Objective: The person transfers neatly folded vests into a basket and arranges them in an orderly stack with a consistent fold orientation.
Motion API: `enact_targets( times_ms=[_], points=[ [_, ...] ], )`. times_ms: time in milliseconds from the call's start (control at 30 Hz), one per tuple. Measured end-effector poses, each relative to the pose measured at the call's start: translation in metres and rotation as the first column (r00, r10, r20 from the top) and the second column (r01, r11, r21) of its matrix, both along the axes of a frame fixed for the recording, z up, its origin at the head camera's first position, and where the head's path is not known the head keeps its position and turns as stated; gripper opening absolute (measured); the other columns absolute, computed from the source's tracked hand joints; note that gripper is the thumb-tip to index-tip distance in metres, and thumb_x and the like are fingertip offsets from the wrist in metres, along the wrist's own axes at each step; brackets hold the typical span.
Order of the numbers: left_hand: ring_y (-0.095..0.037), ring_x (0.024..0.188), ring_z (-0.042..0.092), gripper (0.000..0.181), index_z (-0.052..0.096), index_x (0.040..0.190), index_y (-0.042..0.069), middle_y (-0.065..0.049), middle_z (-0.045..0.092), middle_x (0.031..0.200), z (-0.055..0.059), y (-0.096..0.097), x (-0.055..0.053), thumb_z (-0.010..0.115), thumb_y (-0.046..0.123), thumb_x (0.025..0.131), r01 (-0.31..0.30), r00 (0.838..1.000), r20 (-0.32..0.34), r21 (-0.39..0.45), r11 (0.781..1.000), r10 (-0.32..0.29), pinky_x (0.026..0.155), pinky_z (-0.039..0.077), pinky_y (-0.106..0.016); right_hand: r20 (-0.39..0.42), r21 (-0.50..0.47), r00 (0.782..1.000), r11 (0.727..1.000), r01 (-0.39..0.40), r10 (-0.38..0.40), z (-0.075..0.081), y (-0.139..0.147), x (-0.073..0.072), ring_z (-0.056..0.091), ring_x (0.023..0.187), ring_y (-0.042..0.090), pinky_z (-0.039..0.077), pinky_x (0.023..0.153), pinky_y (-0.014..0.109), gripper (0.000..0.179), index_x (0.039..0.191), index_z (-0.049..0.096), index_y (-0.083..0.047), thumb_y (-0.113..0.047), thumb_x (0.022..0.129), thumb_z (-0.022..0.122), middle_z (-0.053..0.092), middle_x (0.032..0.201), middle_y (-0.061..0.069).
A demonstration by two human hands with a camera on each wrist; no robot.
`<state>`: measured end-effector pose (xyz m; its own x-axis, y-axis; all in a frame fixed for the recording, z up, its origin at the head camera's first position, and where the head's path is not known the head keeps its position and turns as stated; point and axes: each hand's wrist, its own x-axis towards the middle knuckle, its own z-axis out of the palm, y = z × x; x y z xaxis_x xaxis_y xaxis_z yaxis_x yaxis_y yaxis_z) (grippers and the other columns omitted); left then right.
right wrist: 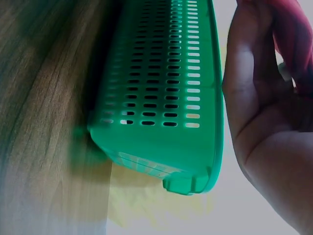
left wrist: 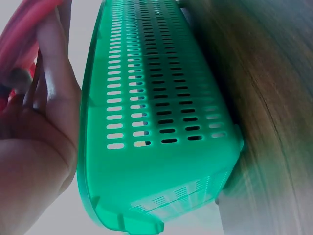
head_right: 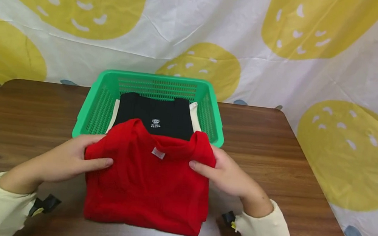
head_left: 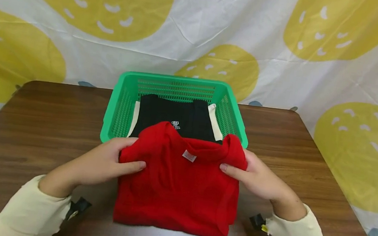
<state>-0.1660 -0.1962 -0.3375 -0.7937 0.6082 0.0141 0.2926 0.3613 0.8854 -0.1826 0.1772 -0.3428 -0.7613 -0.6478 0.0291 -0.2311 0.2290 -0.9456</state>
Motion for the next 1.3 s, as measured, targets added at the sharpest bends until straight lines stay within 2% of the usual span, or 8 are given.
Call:
enact_targets(
  times_ms=[133, 300, 433, 667, 833, 967, 1067, 1300],
  points=[
    [-0.020, 0.089, 0.069, 0.028, 0.057, 0.120, 0.010, -0.005, 0.069, 0.103, 0.002, -0.001, -0.001, 0.067, 0.019, 0.095, -0.075, 0.997, -0.023, 0.024, 0.997, 0.075, 0.077, 0.059, -0.032, -0.020, -0.021, 0.997, 0.997, 0.073, -0.074, 0.002, -0.005, -0.002, 0.072, 0.100, 0.026, 0.061, 0.082, 0.039, 0.040, 0.134, 0.046, -0.003, -0.006, 0.097, 0.061, 0.064, 0.122, 0.017],
    [-0.021, 0.101, 0.066, 0.042, 0.052, 0.135, 0.015, -0.004, 0.066, 0.117, 0.007, -0.001, -0.003, 0.067, 0.021, 0.096, -0.144, 0.988, -0.055, 0.037, 0.989, 0.146, 0.083, 0.058, -0.031, -0.069, 0.013, 0.980, 0.982, 0.188, -0.187, 0.011, -0.008, -0.007, 0.072, 0.098, 0.024, 0.061, 0.081, 0.037, 0.040, 0.133, 0.046, -0.007, -0.010, 0.097, 0.063, 0.064, 0.121, 0.015],
    [-0.021, 0.106, 0.064, 0.047, 0.046, 0.138, 0.014, -0.004, 0.063, 0.122, 0.014, -0.002, -0.004, 0.066, 0.022, 0.096, -0.180, 0.980, -0.075, 0.038, 0.983, 0.182, 0.087, 0.057, -0.029, -0.093, 0.041, 0.971, 0.973, 0.225, -0.221, 0.020, -0.011, -0.013, 0.072, 0.095, 0.024, 0.061, 0.080, 0.036, 0.038, 0.132, 0.047, -0.008, -0.014, 0.098, 0.064, 0.065, 0.119, 0.013],
    [-0.018, 0.094, 0.068, 0.041, 0.053, 0.135, 0.015, -0.003, 0.068, 0.111, 0.037, -0.006, -0.014, 0.066, 0.023, 0.097, -0.183, 0.974, -0.137, 0.007, 0.983, 0.182, 0.081, 0.057, -0.027, -0.110, 0.104, 0.965, 0.963, 0.249, -0.238, 0.044, -0.014, -0.029, 0.073, 0.091, 0.025, 0.061, 0.079, 0.037, 0.035, 0.130, 0.049, -0.009, -0.020, 0.099, 0.063, 0.066, 0.114, 0.013],
    [-0.017, 0.079, 0.070, 0.033, 0.060, 0.127, 0.013, -0.007, 0.072, 0.095, 0.053, -0.006, -0.021, 0.066, 0.026, 0.098, -0.198, 0.972, -0.132, -0.034, 0.980, 0.192, 0.069, 0.059, -0.031, -0.124, 0.149, 0.967, 0.960, 0.239, -0.222, 0.058, -0.016, -0.044, 0.073, 0.092, 0.024, 0.059, 0.081, 0.035, 0.034, 0.129, 0.050, -0.012, -0.026, 0.100, 0.062, 0.067, 0.114, 0.010],
    [-0.019, 0.071, 0.070, 0.030, 0.062, 0.121, 0.011, -0.008, 0.072, 0.086, 0.063, -0.008, -0.033, 0.064, 0.032, 0.099, -0.237, 0.966, -0.124, -0.081, 0.968, 0.226, 0.064, 0.059, -0.034, -0.133, 0.145, 0.968, 0.962, 0.231, -0.213, 0.064, -0.019, -0.059, 0.073, 0.093, 0.023, 0.058, 0.083, 0.034, 0.034, 0.130, 0.051, -0.010, -0.026, 0.101, 0.060, 0.068, 0.115, 0.011],
    [-0.020, 0.067, 0.069, 0.030, 0.064, 0.115, 0.010, -0.007, 0.071, 0.081, 0.066, -0.012, -0.046, 0.061, 0.036, 0.100, -0.277, 0.954, -0.149, -0.123, 0.953, 0.259, 0.063, 0.059, -0.034, -0.126, 0.143, 0.966, 0.960, 0.241, -0.224, 0.066, -0.024, -0.073, 0.072, 0.093, 0.023, 0.058, 0.082, 0.034, 0.036, 0.131, 0.051, -0.009, -0.026, 0.101, 0.061, 0.067, 0.116, 0.011],
    [-0.017, 0.066, 0.066, 0.029, 0.063, 0.109, 0.006, -0.005, 0.067, 0.076, 0.055, -0.019, -0.085, 0.060, 0.033, 0.101, -0.305, 0.946, -0.163, -0.159, 0.939, 0.279, 0.061, 0.060, -0.036, -0.111, 0.187, 0.963, 0.946, 0.264, -0.247, 0.058, -0.034, -0.111, 0.073, 0.087, 0.020, 0.059, 0.078, 0.033, 0.036, 0.130, 0.053, -0.009, -0.027, 0.100, 0.061, 0.069, 0.111, 0.013]
  ],
)
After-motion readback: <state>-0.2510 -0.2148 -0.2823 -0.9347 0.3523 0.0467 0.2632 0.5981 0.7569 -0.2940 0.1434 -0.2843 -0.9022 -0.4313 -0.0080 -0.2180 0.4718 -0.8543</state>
